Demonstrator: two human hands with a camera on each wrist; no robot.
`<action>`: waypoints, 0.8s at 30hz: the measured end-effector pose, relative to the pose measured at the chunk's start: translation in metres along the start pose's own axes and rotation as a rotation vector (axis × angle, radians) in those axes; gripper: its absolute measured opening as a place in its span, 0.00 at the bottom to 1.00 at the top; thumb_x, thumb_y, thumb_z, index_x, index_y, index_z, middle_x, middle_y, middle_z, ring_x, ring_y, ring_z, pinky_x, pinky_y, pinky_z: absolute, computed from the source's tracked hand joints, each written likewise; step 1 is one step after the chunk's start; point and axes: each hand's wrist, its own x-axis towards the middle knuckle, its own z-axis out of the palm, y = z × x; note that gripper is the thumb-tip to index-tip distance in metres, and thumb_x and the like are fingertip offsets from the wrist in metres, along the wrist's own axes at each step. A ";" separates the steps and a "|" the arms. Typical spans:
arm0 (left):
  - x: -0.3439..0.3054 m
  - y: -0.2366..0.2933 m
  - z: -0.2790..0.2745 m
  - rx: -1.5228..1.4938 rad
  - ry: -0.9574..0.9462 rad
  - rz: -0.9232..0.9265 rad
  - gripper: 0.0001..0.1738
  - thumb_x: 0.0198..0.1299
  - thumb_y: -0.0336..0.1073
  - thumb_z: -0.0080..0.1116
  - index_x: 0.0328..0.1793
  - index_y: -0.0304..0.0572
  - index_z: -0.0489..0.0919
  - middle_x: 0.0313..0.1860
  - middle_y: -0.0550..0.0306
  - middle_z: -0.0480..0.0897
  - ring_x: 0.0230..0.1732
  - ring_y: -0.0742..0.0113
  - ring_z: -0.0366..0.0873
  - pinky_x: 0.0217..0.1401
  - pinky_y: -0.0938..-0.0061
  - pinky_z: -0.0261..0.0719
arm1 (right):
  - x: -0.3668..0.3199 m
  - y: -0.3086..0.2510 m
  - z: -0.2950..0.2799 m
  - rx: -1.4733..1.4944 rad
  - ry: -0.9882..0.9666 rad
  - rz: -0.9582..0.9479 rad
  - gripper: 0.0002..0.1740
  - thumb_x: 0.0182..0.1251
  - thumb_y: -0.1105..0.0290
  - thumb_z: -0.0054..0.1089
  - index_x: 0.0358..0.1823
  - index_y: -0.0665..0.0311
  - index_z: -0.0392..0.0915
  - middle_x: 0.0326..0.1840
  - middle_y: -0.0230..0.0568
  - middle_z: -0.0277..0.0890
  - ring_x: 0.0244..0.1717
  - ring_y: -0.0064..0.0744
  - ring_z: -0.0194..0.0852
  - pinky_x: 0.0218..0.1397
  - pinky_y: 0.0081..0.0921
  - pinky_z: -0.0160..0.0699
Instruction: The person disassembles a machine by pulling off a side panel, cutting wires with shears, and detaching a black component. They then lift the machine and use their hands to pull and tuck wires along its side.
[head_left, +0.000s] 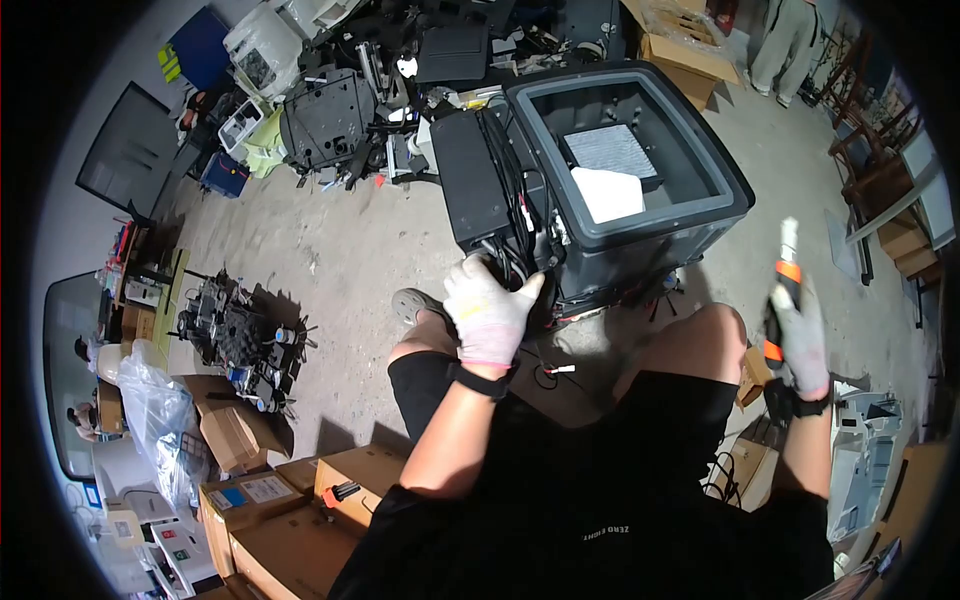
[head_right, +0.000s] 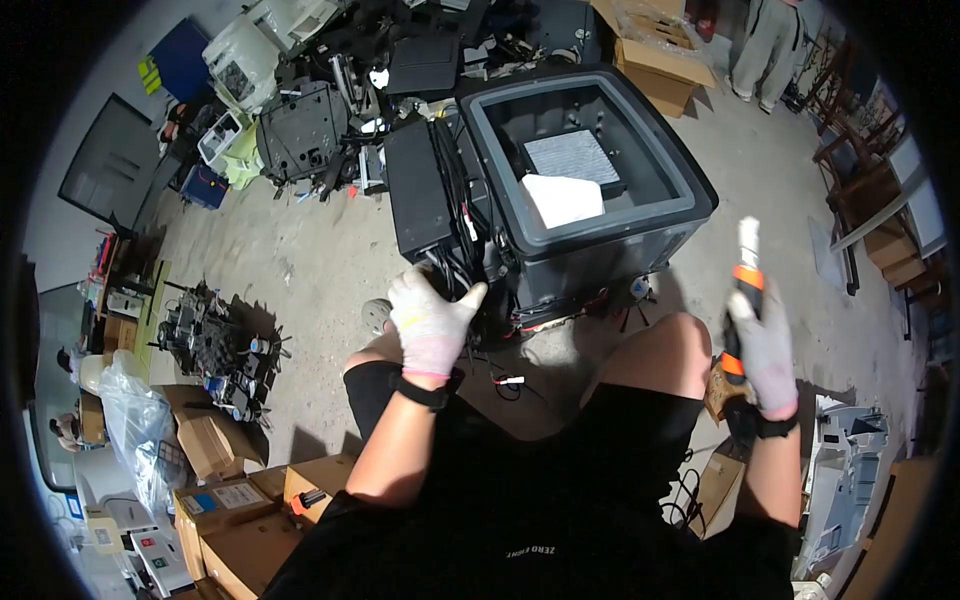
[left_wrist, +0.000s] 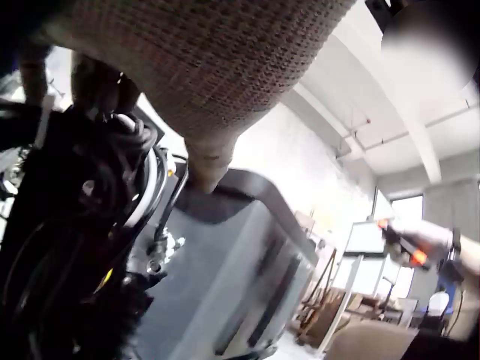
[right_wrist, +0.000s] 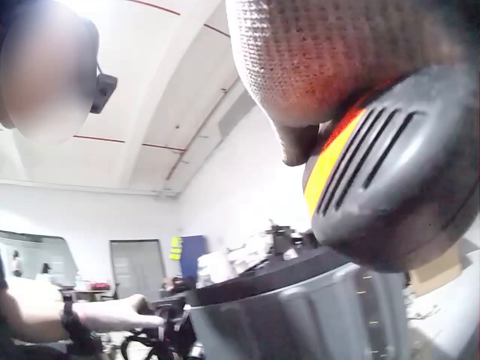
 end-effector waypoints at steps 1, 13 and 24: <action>-0.003 0.003 0.004 0.012 0.038 -0.034 0.40 0.44 0.54 0.83 0.56 0.37 0.76 0.49 0.42 0.79 0.54 0.41 0.77 0.56 0.49 0.78 | 0.002 -0.015 0.021 -0.051 -0.067 -0.020 0.16 0.76 0.67 0.61 0.59 0.66 0.73 0.32 0.30 0.73 0.28 0.18 0.72 0.32 0.24 0.74; -0.036 -0.057 -0.018 -0.456 -0.399 -0.142 0.41 0.55 0.51 0.78 0.68 0.30 0.78 0.50 0.32 0.88 0.56 0.41 0.87 0.61 0.57 0.82 | -0.002 -0.040 0.187 -0.440 -0.585 -0.520 0.19 0.76 0.57 0.61 0.56 0.64 0.72 0.40 0.62 0.82 0.47 0.67 0.82 0.47 0.51 0.79; -0.045 -0.098 0.021 -1.081 -0.600 -0.508 0.20 0.73 0.33 0.60 0.66 0.26 0.79 0.42 0.55 0.88 0.37 0.76 0.82 0.41 0.77 0.82 | -0.006 0.009 0.219 -0.614 -0.583 -0.522 0.20 0.74 0.59 0.62 0.58 0.64 0.74 0.45 0.59 0.85 0.51 0.65 0.82 0.54 0.52 0.78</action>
